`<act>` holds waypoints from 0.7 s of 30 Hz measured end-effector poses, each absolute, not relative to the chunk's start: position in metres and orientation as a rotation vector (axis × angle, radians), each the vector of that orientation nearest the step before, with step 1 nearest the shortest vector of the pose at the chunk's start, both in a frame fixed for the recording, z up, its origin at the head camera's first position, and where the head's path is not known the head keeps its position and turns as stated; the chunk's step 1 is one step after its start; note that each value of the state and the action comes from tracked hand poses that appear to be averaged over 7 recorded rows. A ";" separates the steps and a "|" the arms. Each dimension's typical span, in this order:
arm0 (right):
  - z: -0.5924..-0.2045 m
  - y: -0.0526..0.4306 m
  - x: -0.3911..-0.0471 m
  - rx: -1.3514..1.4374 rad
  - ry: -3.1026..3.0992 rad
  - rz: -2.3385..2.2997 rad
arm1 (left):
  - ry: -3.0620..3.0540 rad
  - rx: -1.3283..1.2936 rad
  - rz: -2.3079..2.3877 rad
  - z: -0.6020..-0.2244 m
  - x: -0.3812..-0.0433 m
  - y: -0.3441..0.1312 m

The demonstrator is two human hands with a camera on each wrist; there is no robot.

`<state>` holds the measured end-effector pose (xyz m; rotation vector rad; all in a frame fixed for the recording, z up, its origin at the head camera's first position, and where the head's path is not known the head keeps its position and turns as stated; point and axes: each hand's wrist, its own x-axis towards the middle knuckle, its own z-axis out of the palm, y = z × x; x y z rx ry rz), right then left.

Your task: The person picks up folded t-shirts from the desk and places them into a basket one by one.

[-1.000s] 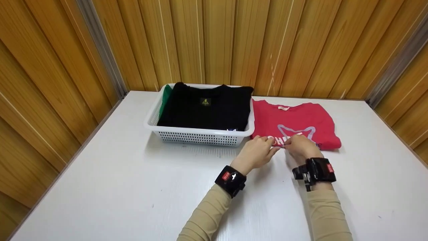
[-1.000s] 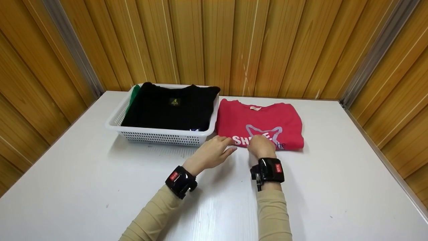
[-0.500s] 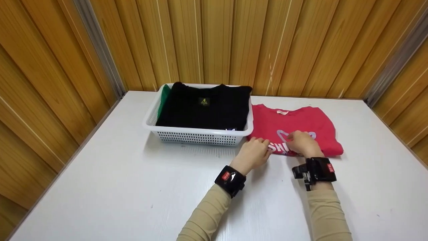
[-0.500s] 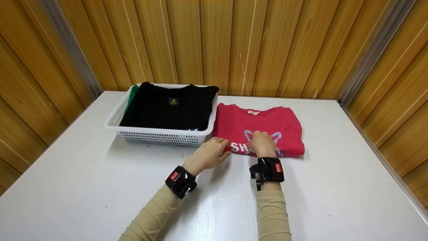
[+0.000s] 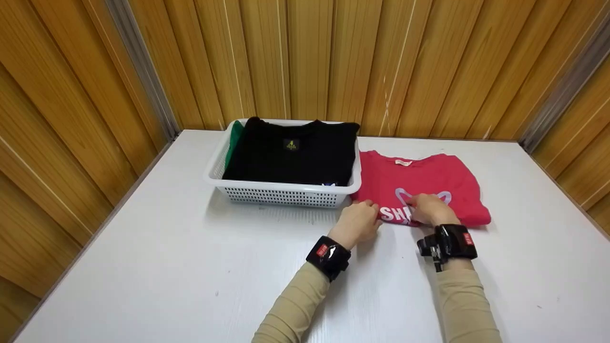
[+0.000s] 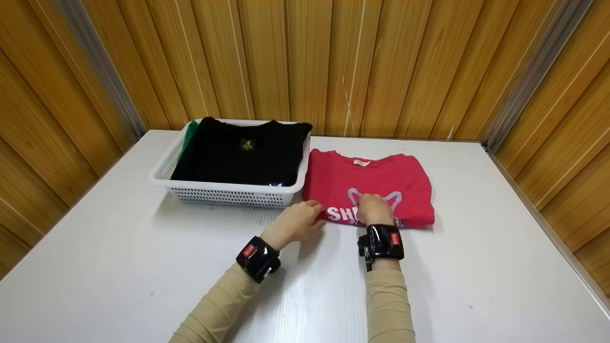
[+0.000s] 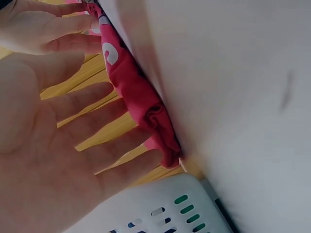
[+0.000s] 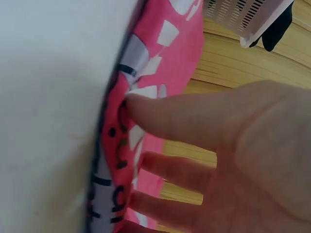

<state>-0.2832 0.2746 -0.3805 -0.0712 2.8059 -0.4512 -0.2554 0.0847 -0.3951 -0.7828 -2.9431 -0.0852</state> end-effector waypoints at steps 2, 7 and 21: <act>-0.375 0.273 -0.280 -0.063 2.792 -0.441 | -2.939 -0.778 -0.065 -0.393 -0.254 0.085; -0.360 0.270 -0.270 -0.030 2.732 -0.445 | -2.914 -0.749 -0.035 -0.388 -0.249 0.086; -0.366 0.281 -0.273 0.044 2.844 -0.556 | -3.051 -0.733 -0.002 -0.389 -0.245 0.092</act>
